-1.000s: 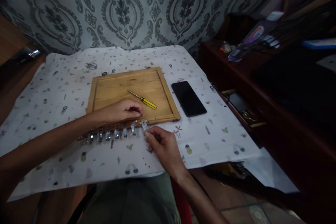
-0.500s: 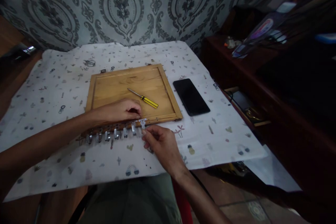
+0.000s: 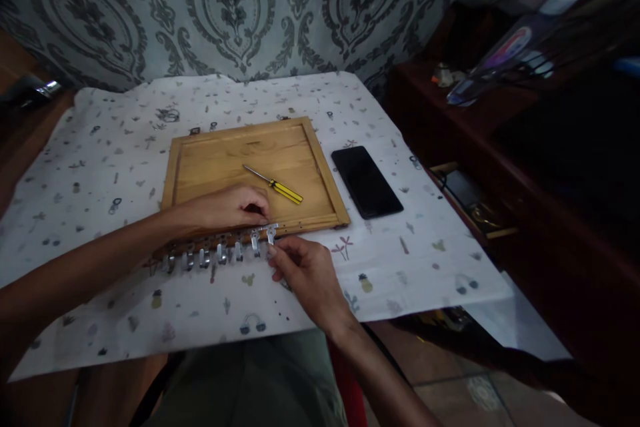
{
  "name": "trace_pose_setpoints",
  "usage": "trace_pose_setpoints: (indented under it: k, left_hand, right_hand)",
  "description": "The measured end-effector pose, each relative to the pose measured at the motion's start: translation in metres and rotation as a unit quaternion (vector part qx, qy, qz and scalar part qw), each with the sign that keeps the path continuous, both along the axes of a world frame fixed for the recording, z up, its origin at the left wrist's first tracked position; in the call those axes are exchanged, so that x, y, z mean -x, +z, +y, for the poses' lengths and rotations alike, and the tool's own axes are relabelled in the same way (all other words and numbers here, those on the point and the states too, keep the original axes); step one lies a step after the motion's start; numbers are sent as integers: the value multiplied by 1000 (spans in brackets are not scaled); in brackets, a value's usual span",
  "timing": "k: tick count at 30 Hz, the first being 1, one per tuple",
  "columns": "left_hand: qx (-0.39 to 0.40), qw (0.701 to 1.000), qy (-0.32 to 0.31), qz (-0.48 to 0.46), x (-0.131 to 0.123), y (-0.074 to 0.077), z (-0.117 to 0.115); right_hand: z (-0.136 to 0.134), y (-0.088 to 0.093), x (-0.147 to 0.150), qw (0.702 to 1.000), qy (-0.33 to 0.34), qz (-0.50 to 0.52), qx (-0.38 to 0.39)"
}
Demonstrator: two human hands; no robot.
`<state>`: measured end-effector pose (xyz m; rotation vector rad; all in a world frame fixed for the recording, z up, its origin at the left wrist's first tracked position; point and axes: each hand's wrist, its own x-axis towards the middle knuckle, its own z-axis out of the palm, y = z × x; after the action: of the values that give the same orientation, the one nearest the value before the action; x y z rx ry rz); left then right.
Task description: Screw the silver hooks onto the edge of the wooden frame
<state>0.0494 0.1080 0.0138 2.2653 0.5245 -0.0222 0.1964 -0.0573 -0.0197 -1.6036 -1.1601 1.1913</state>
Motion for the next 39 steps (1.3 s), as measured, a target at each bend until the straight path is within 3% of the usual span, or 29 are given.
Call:
trace_pose_setpoints:
  k: [31,39]
  left_hand:
    - [0,1000,19,2,-3,-4,-1]
    - [8,1000,-22,6,3,4,-2]
  right_hand:
    - [2,-1,1,1000,-1,16,-3]
    - [3,1,0,1000,7,22,-9]
